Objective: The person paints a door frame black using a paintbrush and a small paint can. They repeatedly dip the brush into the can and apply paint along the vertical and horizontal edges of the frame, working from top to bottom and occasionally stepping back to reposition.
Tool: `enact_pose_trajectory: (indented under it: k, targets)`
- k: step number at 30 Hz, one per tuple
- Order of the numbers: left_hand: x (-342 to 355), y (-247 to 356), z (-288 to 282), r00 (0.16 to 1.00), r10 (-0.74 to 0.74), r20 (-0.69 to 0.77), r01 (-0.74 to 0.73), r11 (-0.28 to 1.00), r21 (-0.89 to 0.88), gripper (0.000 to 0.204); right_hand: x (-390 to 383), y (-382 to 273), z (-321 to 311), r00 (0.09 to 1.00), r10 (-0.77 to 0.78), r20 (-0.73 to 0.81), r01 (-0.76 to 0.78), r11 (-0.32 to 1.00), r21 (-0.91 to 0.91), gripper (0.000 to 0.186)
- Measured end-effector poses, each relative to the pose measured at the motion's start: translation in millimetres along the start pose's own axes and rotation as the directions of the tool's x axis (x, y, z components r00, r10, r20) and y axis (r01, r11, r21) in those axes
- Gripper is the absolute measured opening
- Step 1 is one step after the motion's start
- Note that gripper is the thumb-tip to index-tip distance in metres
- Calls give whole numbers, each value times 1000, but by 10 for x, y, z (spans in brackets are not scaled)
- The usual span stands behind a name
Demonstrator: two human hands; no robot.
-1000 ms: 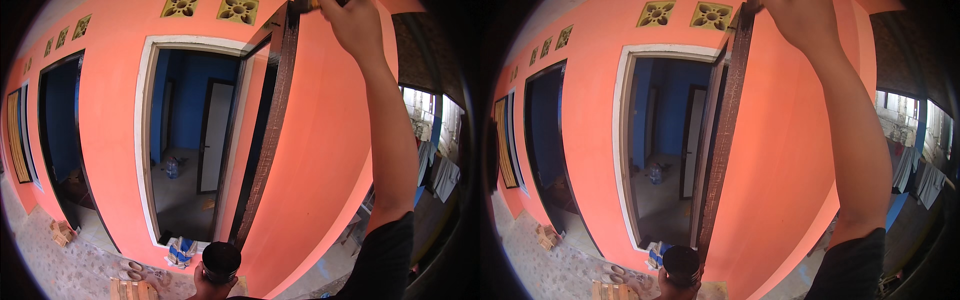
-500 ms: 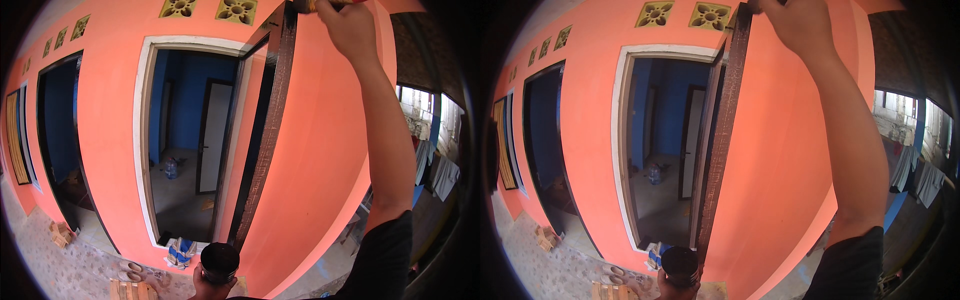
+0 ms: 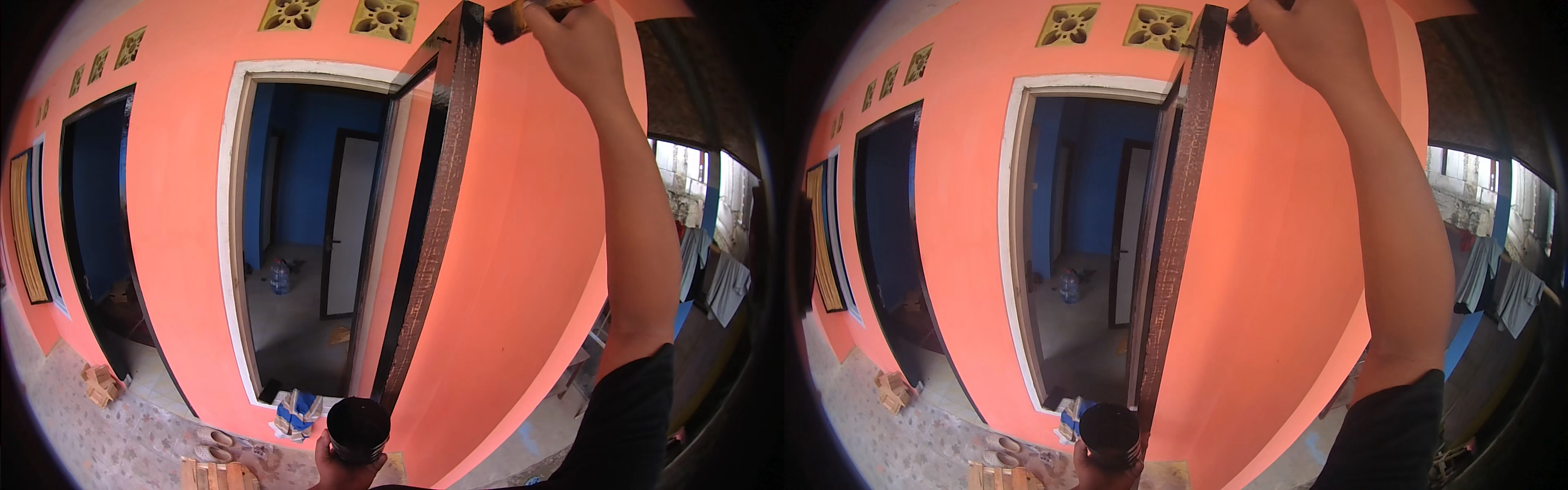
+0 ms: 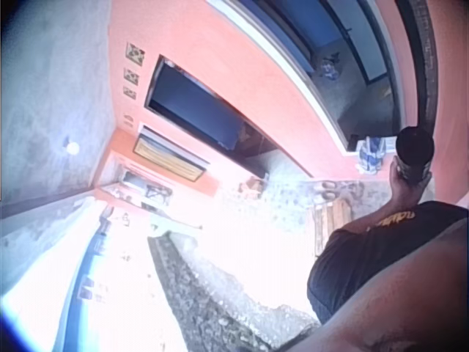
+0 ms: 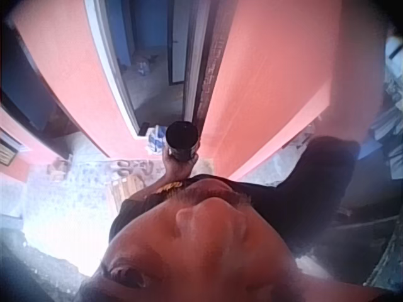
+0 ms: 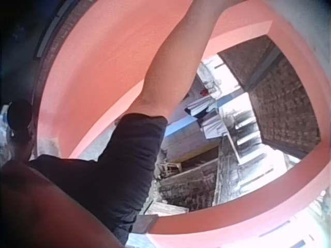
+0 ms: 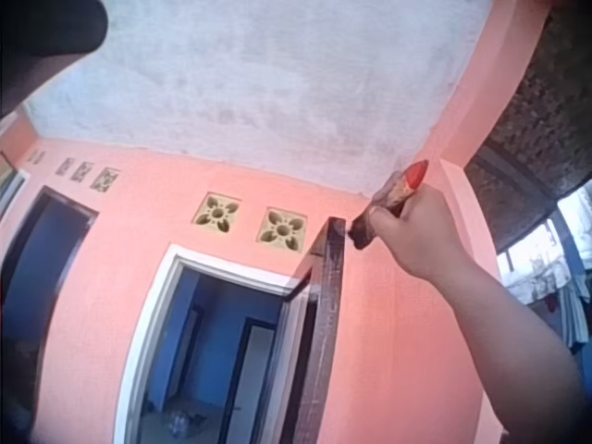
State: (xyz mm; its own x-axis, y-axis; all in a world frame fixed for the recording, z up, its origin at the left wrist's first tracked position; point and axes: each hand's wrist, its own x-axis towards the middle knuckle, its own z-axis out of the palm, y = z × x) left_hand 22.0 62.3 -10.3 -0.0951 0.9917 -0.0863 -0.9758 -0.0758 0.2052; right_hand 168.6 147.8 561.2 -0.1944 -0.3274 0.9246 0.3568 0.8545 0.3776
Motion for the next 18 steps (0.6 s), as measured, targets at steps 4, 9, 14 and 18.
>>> enact_pose_trajectory:
  k: [4,9,14,18]
  targets:
    - [12,-8,-15,1000,-15,2,15,1000,-4,77,173,213,61,997,-6,-79,26,969,247,10]
    - [9,-9,25,999,-18,-28,18,1000,-10,78,225,554,69,996,67,-55,-55,980,194,9]
    - [-8,-1,71,999,-14,-48,13,1000,-18,78,238,561,-19,980,165,-111,-132,958,253,9]
    - [2,-4,36,999,-6,-34,6,1000,-14,79,230,579,91,979,175,-101,-118,901,417,10]
